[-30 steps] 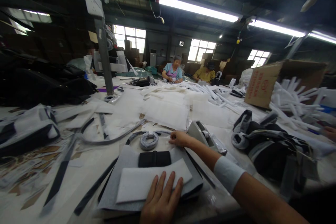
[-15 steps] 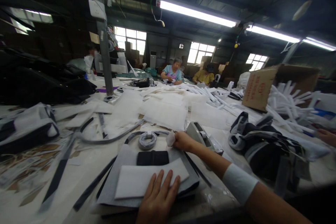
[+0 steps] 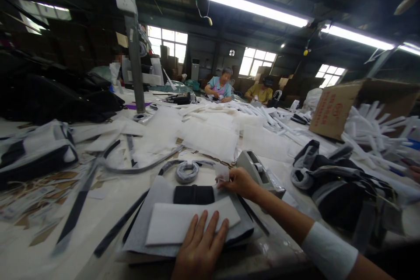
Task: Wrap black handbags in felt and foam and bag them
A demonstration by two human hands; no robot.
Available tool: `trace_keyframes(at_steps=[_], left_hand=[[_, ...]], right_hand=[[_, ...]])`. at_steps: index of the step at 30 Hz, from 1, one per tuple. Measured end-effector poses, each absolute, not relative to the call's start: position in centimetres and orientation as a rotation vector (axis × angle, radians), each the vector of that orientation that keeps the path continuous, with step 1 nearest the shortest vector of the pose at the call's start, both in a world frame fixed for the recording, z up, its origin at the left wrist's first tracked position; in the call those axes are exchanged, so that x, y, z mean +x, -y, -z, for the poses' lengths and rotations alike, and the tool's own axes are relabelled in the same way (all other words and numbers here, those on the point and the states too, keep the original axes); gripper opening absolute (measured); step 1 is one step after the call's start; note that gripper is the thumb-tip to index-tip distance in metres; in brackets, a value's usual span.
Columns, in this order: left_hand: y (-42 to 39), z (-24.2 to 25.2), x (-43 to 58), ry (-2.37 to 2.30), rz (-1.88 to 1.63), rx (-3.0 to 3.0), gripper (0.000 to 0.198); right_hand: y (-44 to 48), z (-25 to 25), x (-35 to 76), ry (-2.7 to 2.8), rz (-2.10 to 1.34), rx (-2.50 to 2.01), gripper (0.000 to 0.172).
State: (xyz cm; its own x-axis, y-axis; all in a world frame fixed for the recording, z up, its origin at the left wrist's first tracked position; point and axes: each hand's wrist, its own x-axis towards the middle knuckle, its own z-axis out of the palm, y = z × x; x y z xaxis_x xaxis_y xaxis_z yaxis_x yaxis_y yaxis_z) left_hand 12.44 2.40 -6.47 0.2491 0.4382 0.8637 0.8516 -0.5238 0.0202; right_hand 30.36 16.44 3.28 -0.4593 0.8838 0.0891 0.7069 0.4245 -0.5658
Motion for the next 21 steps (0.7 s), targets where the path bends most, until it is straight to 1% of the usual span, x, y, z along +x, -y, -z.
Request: trace_keyframes(at_steps=[2,5,8,9,12,15,18,21], left_hand=[[-2.3,6.4,12.4,1.174,1.207,-2.066,0.039],[-2.1,6.1,12.2,1.186,1.191,-2.083,0.036],[-1.8,5.8,12.0,1.208,1.126,-2.133,0.035],[-1.8,5.7,12.0,1.209,1.105,-2.140,0.035],[-1.7,5.6,11.9,1.194,1.048,-2.138,0.035],[-1.8,5.5,12.0,1.214,1.074,-2.124,0.034],[-1.9,5.6,12.0,1.214,1.101,-2.128,0.034],[-2.0,5.7,12.0,1.190,1.109,-2.120,0.034]], right_hand=[[-16.7,-3.1,30.1,2.274,-0.728,-1.323,0.025],[-16.4,-3.4,30.2,2.256,-0.803,-1.283,0.022],[-15.4,-3.9,30.8,2.299,-0.753,-1.218,0.016],[-15.0,-4.0,31.1,2.347,-0.692,-1.181,0.018],[-13.8,-3.6,31.6,2.558,-0.515,-1.004,0.030],[-12.7,-2.8,31.7,2.677,-0.444,-0.919,0.033],[-12.2,-2.6,31.4,2.661,-0.399,-1.059,0.031],[-12.1,-3.5,30.9,2.592,-0.464,-1.261,0.026]])
